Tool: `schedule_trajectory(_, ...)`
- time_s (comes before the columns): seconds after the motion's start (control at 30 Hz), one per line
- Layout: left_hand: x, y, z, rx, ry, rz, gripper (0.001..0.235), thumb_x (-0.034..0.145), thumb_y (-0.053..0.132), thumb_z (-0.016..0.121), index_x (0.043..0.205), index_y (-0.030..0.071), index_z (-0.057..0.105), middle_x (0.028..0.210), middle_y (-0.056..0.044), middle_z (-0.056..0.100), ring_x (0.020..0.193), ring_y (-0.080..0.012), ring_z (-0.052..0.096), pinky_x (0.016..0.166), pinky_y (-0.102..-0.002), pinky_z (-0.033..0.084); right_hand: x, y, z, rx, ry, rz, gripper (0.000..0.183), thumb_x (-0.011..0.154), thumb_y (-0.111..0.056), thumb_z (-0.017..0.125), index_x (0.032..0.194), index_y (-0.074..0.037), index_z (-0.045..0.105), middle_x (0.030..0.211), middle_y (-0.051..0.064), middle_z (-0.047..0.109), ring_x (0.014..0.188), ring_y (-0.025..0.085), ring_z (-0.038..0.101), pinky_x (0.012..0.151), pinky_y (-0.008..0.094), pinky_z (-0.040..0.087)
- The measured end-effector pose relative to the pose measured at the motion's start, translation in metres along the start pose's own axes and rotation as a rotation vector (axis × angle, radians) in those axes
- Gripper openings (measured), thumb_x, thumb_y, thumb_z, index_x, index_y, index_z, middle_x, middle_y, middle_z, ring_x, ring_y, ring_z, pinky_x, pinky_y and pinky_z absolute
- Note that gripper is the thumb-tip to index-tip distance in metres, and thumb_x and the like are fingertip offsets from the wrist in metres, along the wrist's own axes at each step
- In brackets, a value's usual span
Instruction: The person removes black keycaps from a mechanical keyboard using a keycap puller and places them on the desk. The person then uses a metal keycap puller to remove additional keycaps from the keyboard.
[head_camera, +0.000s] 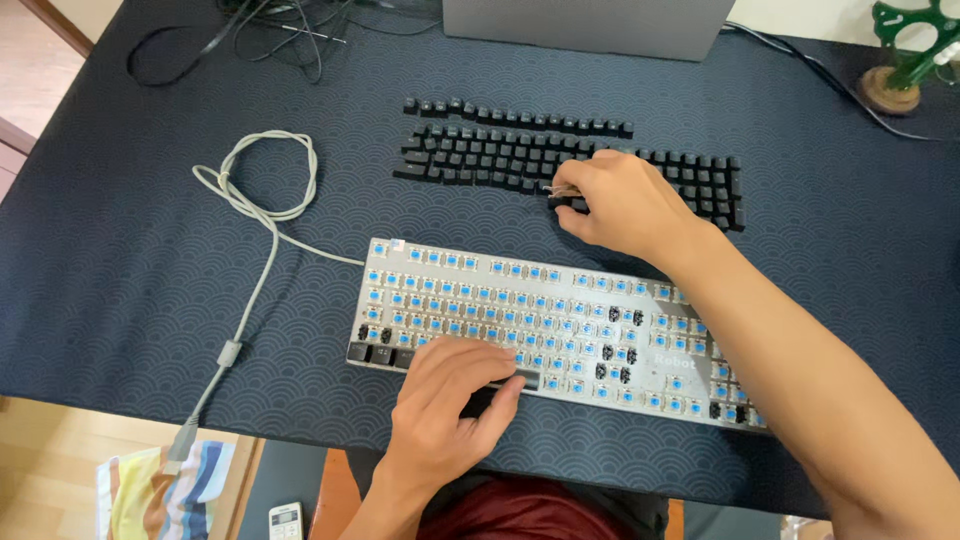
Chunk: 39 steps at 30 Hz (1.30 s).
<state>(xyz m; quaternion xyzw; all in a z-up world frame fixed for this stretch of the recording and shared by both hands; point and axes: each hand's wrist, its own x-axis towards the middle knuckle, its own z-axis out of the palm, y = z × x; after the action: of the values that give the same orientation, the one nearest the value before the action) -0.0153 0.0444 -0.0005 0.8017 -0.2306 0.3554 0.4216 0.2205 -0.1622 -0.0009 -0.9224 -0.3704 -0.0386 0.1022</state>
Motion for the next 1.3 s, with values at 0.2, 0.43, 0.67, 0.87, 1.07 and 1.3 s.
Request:
schedule_trajectory(0.2, -0.001, 0.002, -0.006, 0.005, 0.007, -0.084, 0.01, 0.091, 0.008, 0.075, 0.099, 0.005, 0.069, 0.098, -0.008, 0.076, 0.09, -0.0246, 0.074, 0.085, -0.038, 0.057, -0.015, -0.019, -0.027, -0.04, 0.171, -0.093, 0.025, 0.087, -0.028, 0.079, 0.099, -0.011, 0.067, 0.09, 0.005, 0.069, 0.089, 0.031, 0.064, 0.076, 0.045, 0.054)
schedule_trajectory(0.43, -0.015, -0.046, -0.058, 0.304, -0.244, 0.011, 0.05, 0.089, 0.041, 0.082, 0.127, 0.012, 0.066, 0.13, -0.005, 0.066, 0.122, -0.0292, 0.061, 0.107, -0.046, 0.046, -0.092, -0.123, -0.045, 0.228, 0.123, -0.201, 0.022, 0.096, -0.037, 0.067, 0.093, -0.016, 0.074, 0.077, 0.002, 0.069, 0.071, 0.027, 0.065, 0.066, 0.042, 0.05)
schedule_trajectory(0.67, -0.018, -0.051, -0.066, 0.162, -0.254, 0.069, 0.035, 0.091, 0.019, 0.081, 0.118, 0.002, 0.066, 0.123, -0.014, 0.066, 0.119, -0.0361, 0.064, 0.107, -0.051, 0.057, -0.14, -0.161, -0.004, -0.356, 0.285, -0.248, 0.041, 0.099, -0.051, 0.064, 0.117, -0.015, 0.069, 0.088, -0.002, 0.063, 0.063, 0.019, 0.063, 0.049, 0.033, 0.05)
schedule_trajectory(0.87, -0.019, -0.054, -0.062, 0.141, -0.19, 0.061, 0.025, 0.087, 0.015, 0.084, 0.105, 0.003, 0.072, 0.112, -0.01, 0.07, 0.115, -0.0329, 0.066, 0.103, -0.045, 0.059, -0.141, -0.168, 0.002, -0.403, 0.351, -0.181, 0.033, 0.102, -0.049, 0.063, 0.105, -0.016, 0.068, 0.085, -0.003, 0.061, 0.064, 0.017, 0.061, 0.05, 0.031, 0.047)
schedule_trajectory(1.07, -0.012, -0.049, -0.061, 0.214, -0.193, 0.09, 0.02, 0.09, 0.017, 0.081, 0.099, 0.002, 0.07, 0.104, -0.007, 0.072, 0.107, -0.0298, 0.067, 0.1, -0.043, 0.058, -0.134, -0.159, 0.016, -0.354, 0.248, -0.126, 0.041, 0.103, -0.058, 0.053, 0.095, -0.018, 0.058, 0.081, 0.0, 0.055, 0.06, 0.019, 0.062, 0.043, 0.034, 0.047)
schedule_trajectory(1.3, -0.01, -0.043, -0.06, 0.359, -0.283, 0.09, 0.023, 0.099, 0.022, 0.069, 0.103, 0.001, 0.062, 0.109, -0.011, 0.066, 0.107, -0.0304, 0.064, 0.099, -0.044, 0.054, -0.122, -0.147, 0.018, -0.369, 0.081, -0.211, 0.056, 0.103, -0.066, 0.05, 0.094, -0.011, 0.054, 0.1, 0.011, 0.061, 0.049, 0.02, 0.064, 0.034, 0.035, 0.047)
